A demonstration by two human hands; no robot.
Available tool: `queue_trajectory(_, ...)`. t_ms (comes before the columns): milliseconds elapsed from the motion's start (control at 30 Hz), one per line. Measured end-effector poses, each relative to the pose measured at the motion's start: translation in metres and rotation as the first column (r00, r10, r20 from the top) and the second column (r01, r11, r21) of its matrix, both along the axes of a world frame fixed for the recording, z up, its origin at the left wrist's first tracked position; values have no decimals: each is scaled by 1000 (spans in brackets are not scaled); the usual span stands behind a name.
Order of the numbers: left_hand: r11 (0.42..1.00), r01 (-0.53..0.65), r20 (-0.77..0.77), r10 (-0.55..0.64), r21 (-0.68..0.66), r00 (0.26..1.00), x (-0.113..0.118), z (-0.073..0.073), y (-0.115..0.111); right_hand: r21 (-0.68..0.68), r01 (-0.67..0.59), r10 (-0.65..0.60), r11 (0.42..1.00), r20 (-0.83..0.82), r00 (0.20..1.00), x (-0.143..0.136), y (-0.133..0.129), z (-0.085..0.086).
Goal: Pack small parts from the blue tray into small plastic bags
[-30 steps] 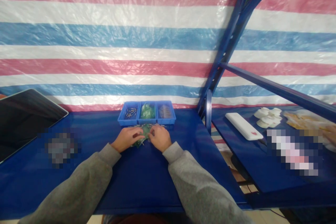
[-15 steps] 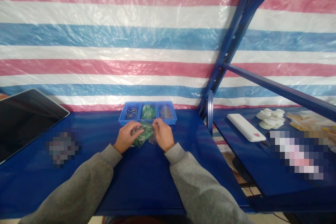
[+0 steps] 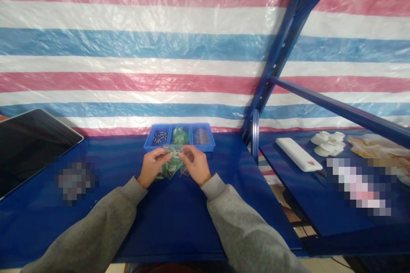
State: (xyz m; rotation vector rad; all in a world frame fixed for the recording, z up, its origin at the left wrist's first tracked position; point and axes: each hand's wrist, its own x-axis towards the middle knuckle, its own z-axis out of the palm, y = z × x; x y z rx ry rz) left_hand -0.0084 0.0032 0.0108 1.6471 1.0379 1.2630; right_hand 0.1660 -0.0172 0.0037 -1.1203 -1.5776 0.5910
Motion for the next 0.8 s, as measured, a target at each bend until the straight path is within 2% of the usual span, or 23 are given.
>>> queue_trajectory(100, 995, 65, 58, -61, -74, 996, 2, 1, -1, -27, -34, 35, 999, 26, 999, 0, 0, -1)
queue_trajectory(200, 987, 120, 34, -117, -108, 993, 3, 2, -3, -41, -29, 28, 999, -5, 1000, 1, 0, -2)
queue_trajectory(433, 992, 88, 0, -88, -93, 996, 2, 5, -3, -59, -93, 93, 994, -9, 996, 0, 1, -3)
queue_trajectory(667, 979, 165, 38, -162, -117, 986, 3, 9, -6, -66, -89, 89, 994, 4, 996, -1, 2, -6)
queue_trajectory(800, 980, 152, 32, -149, -125, 988, 4, 10, -6, -86, -110, 109, 990, -19, 994, -1, 1, -4)
